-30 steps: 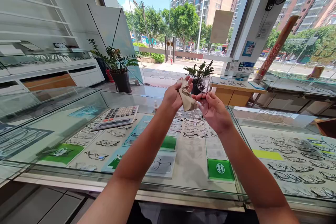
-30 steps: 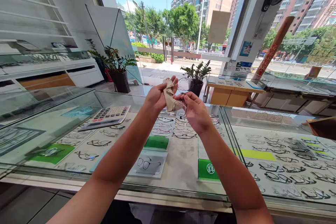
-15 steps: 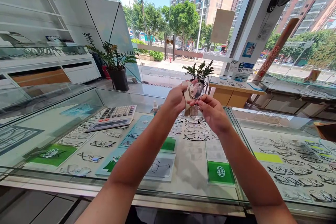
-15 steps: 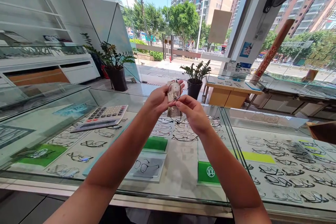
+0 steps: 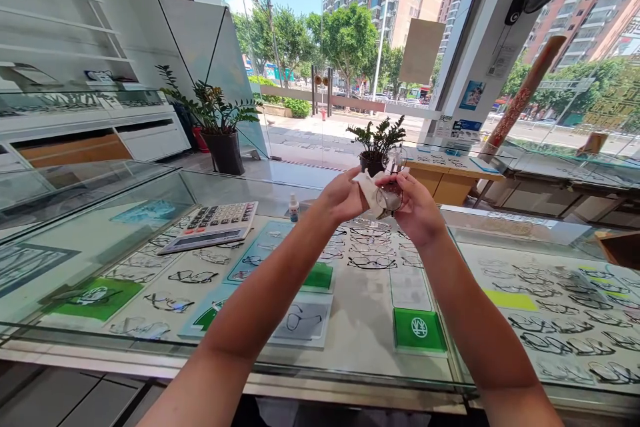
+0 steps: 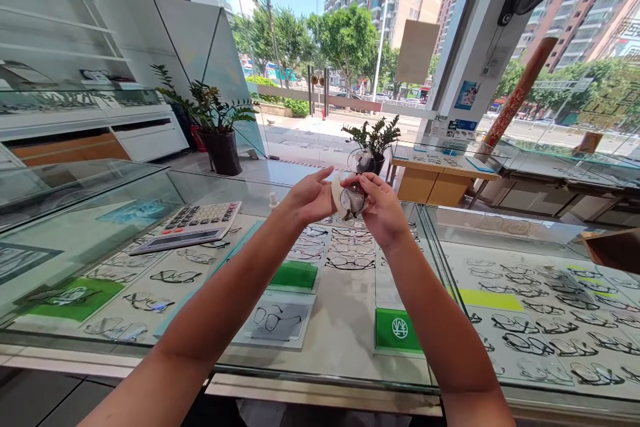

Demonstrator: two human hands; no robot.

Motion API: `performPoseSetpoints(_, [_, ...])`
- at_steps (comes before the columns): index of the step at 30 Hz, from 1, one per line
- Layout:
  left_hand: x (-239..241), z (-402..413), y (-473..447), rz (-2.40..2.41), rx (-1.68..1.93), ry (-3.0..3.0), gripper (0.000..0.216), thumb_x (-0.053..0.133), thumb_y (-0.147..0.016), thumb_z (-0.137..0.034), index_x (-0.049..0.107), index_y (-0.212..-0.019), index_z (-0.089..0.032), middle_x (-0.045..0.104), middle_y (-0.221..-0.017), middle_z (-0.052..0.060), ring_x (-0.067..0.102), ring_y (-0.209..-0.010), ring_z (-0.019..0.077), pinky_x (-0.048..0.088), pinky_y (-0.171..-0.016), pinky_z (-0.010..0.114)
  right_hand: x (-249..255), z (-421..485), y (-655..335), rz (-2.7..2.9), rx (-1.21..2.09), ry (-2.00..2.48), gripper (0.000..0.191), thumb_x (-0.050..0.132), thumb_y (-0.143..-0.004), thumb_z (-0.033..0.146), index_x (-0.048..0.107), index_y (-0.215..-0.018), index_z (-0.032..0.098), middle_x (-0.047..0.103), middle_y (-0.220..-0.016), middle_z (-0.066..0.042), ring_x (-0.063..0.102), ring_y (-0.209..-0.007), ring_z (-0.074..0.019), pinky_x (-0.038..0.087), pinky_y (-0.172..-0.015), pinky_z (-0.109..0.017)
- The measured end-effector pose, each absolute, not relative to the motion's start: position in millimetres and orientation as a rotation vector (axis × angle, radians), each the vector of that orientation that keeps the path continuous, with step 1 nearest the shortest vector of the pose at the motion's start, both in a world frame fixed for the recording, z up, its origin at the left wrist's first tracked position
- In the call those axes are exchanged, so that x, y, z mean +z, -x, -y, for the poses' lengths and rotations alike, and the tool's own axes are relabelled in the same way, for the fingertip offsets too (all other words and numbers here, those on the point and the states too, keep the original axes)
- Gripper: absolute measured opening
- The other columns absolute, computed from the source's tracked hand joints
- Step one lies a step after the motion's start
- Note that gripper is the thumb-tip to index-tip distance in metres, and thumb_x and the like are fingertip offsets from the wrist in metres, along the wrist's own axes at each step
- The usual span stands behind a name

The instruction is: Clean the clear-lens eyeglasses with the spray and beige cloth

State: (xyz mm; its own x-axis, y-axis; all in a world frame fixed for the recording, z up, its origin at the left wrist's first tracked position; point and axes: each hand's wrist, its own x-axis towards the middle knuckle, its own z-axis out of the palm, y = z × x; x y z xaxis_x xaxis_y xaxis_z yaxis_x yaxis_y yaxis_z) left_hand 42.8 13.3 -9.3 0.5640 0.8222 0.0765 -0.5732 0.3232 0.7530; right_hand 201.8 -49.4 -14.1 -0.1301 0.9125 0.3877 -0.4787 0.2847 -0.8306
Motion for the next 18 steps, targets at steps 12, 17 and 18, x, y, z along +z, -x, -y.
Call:
performPoseSetpoints(12, [-25.1,20.9,-57.8,-0.815,1.295,-1.814,0.03,0.08,-0.078,-0.026,0.061,-0.1,-0.022,0.071,-0.107,0.007,0.069,-0.095,0.0216,0.059,-0.083,0.038,-5.6,40.7,-236.5,1.124,1.074,0.59,0.011,0.081,-0.085,0.036,0.081,-0.084,0.025,0.081,-0.095,-0.003,0.068,-0.084,-0.0169,0.058,-0.074,-0.029])
performPoseSetpoints(17, [-30.1,31.4,-64.8,-0.871,1.436,-2.102,0.026,0.08,-0.088,-0.036,0.063,-0.101,-0.021,0.071,-0.103,0.005,0.067,-0.09,0.0191,0.056,-0.077,0.035,-5.5,41.5,-236.6,1.11,1.064,0.594,0.013,0.079,-0.087,0.037,0.082,-0.083,0.025,0.08,-0.097,-0.003,0.066,-0.083,-0.0156,0.054,-0.071,-0.028])
performPoseSetpoints(18, [-31.4,31.5,-65.9,-0.888,1.476,-2.152,0.024,0.079,-0.09,-0.037,0.064,-0.101,-0.021,0.071,-0.103,0.005,0.067,-0.09,0.0191,0.055,-0.077,0.035,-5.0,42.3,-236.3,1.109,1.063,0.593,0.013,0.079,-0.087,0.037,0.082,-0.084,0.025,0.08,-0.098,-0.003,0.066,-0.083,-0.0155,0.054,-0.07,-0.028])
